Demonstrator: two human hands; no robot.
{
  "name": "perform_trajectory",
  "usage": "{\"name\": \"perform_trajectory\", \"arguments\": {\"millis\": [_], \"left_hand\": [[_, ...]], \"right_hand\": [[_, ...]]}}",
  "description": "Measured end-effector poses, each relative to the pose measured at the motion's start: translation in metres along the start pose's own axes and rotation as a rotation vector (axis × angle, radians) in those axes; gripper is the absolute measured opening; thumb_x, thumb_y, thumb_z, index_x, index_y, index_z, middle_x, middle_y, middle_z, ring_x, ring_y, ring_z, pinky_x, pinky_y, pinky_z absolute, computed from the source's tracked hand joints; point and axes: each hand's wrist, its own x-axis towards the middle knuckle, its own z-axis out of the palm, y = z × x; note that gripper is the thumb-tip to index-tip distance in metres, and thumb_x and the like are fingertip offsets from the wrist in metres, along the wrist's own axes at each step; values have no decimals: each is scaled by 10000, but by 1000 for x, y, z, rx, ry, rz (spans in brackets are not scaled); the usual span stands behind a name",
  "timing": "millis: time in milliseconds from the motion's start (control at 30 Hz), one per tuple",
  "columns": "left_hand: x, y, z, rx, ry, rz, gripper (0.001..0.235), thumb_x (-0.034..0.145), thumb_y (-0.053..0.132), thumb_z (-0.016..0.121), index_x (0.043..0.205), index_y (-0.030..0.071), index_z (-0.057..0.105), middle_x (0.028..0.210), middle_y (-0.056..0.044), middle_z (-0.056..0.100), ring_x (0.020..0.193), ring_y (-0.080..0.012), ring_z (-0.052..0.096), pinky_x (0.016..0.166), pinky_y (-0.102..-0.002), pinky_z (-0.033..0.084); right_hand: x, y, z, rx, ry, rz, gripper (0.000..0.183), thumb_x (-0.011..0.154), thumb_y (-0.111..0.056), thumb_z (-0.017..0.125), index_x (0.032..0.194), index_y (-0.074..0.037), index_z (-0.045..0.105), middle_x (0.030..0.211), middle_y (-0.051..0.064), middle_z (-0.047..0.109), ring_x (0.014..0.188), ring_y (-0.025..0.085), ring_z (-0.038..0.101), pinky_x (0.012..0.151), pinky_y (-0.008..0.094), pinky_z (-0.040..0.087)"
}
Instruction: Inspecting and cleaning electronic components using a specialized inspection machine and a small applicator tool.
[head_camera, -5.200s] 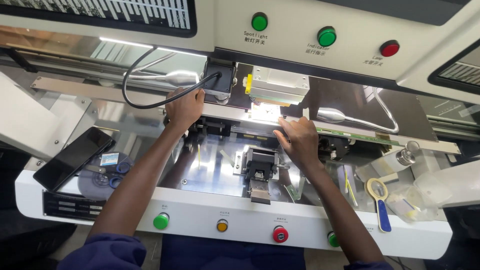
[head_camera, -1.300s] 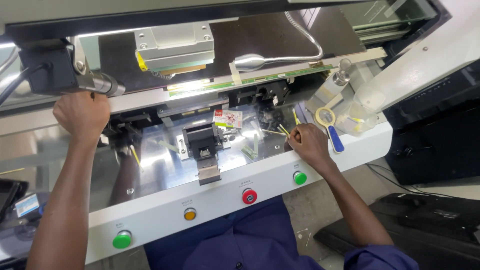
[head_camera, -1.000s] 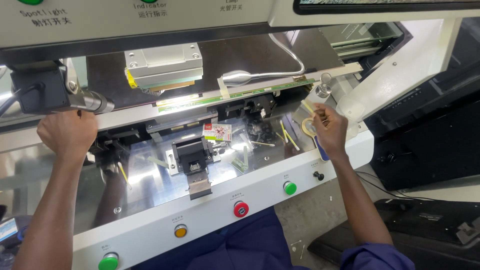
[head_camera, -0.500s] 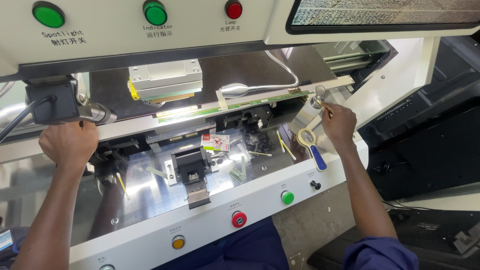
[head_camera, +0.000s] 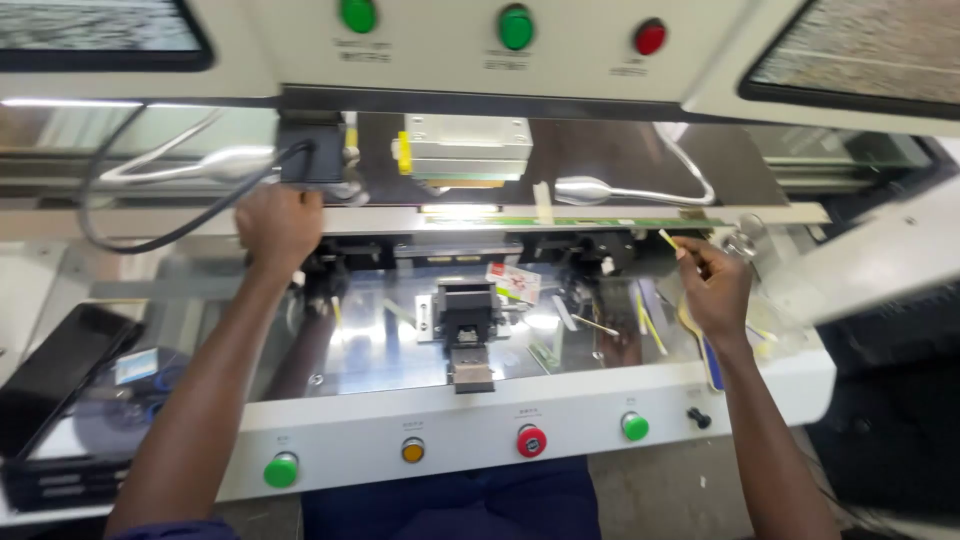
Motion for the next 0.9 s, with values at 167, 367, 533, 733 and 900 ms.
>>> {"name": "perform_trajectory", "arguments": {"millis": [167, 367, 533, 733, 900], "left_hand": [[2, 7, -13, -136, 126, 89, 378, 842, 155, 509, 467, 172, 557, 397, -9, 481, 323, -219, 484, 443, -276, 366], [4, 6, -28, -181, 67, 58, 426, 963, 276, 516, 553, 164, 548, 470, -39, 548, 428, -230, 585, 580, -352, 494], [9, 0, -27, -144, -11, 29, 380, 941, 288, 578, 591, 143, 591, 499, -72, 569, 488, -300, 624, 620, -413, 495], [10, -5, -22, -153, -34, 62, 380, 955, 258, 525, 605, 132, 605, 503, -58, 578, 491, -271, 628, 696, -422, 498], [11, -4, -23, -176, -14, 65, 360, 946, 247, 539, 618, 120, 618, 518, -79, 589, 512, -291, 634, 704, -455, 495]], "right_hand": [[2, -121, 74, 212, -223, -118, 180, 888, -8, 668, 1023, -58, 777, 857, 171, 735, 800, 384, 689, 557, 381, 525], [28, -170, 164, 100, -275, -411, 154, 857, -41, 695, 977, -96, 775, 700, 98, 692, 600, 267, 665, 516, 335, 504], [37, -187, 193, -36, -271, -515, 139, 866, -47, 686, 975, -85, 763, 699, 109, 693, 619, 306, 664, 534, 376, 523], [44, -163, 189, -92, -257, -465, 164, 873, -60, 665, 971, -139, 770, 670, 64, 655, 610, 284, 644, 567, 368, 535], [47, -156, 195, -67, -213, -443, 185, 858, -55, 653, 950, -167, 769, 586, 25, 594, 553, 266, 618, 537, 349, 522]]}}
